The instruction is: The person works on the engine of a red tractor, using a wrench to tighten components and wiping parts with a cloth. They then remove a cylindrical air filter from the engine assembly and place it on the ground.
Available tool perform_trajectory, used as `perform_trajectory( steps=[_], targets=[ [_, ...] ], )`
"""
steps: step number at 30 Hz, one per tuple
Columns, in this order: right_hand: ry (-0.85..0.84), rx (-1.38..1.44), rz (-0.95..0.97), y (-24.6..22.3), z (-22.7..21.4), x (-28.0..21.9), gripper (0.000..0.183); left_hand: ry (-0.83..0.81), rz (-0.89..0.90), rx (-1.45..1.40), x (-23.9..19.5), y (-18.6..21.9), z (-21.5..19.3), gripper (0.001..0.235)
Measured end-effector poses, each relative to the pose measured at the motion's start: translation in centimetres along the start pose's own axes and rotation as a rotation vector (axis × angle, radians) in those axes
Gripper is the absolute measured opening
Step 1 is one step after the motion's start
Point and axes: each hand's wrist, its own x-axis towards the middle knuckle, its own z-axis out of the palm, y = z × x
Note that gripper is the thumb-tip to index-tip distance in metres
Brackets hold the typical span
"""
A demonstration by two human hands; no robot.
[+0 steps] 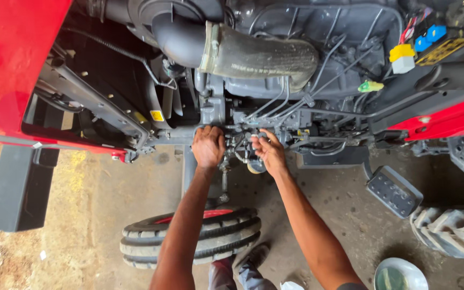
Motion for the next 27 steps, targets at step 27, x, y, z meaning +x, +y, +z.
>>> perform_trajectory(
  steps=[27],
  targets=[
    [-0.026,-0.060,-0.048,0.0,0.1,0.1,0.034,0.003,-0.013,0.009,-0.1,0.3,0.4,0.003]
  ],
)
